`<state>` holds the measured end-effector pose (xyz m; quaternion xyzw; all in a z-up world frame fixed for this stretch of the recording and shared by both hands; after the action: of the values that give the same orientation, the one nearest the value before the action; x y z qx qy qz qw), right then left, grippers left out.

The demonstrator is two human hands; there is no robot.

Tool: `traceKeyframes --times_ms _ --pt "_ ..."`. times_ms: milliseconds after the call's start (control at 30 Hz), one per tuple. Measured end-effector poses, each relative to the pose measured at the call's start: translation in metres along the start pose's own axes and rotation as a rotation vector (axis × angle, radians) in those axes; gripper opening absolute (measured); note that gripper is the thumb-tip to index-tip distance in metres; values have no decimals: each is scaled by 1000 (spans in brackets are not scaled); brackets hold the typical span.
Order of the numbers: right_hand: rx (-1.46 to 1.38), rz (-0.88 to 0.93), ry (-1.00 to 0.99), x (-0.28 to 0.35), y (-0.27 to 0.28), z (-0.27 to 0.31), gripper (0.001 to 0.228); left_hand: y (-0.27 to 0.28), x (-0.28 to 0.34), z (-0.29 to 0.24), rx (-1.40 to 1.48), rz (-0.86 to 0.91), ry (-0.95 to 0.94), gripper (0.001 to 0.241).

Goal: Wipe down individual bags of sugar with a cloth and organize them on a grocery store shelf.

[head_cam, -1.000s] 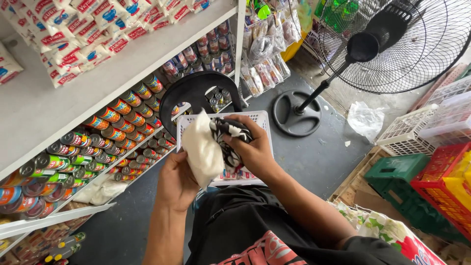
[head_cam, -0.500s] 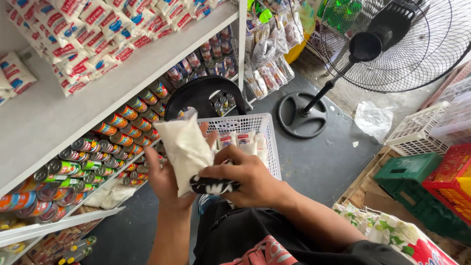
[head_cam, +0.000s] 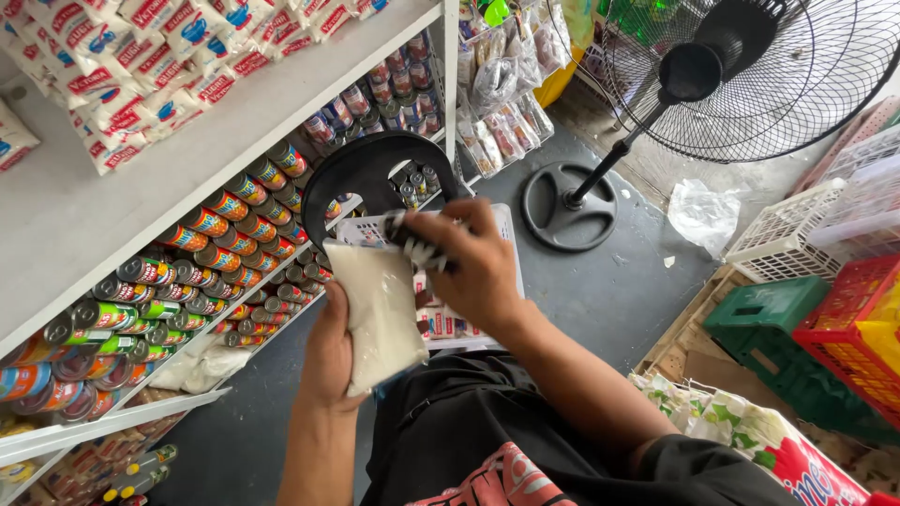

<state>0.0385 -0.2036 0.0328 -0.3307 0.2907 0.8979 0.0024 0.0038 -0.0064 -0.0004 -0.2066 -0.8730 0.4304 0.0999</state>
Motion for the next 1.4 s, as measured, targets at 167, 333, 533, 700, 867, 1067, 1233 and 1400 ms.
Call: traceKeyframes --times_ms 167,333,533,700,867,1067,1233,1400 --pt "-115 -44 -138 -8 12 -7 54 -11 -3 0 195 -32 -115 70" --pt "-293 339 89 11 28 34 61 -22 -13 -14 141 -231 -85 66" --pt "-155 450 161 15 10 32 66 -8 -8 -2 39 -217 -49 59" --pt "-237 249 42 2 0 11 63 -1 -1 11 22 -186 -118 50" --pt "-564 139 -260 -3 -16 -8 44 16 11 15 -271 -283 -167 47" --pt "-1119 242 -662 -1 -14 -40 37 15 23 9 -893 -178 -337 52" --pt "-1059 413 -554 -9 10 -49 38 -20 27 -24 -956 -124 -327 81" --pt "-953 503 -371 -20 17 -41 38 -44 17 -41 -1370 -47 -405 90"
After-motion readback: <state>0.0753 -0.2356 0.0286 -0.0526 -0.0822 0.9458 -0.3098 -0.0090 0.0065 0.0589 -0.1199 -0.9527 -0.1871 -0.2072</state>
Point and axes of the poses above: each hand's wrist, its own x-axis away from the middle knuckle, its own y-axis out of the back of the hand, z = x × y, the point moved 1 cm from there along -x, towards the middle knuckle, and after that the axes turned 6 degrees about z, right-handed, at the moved point
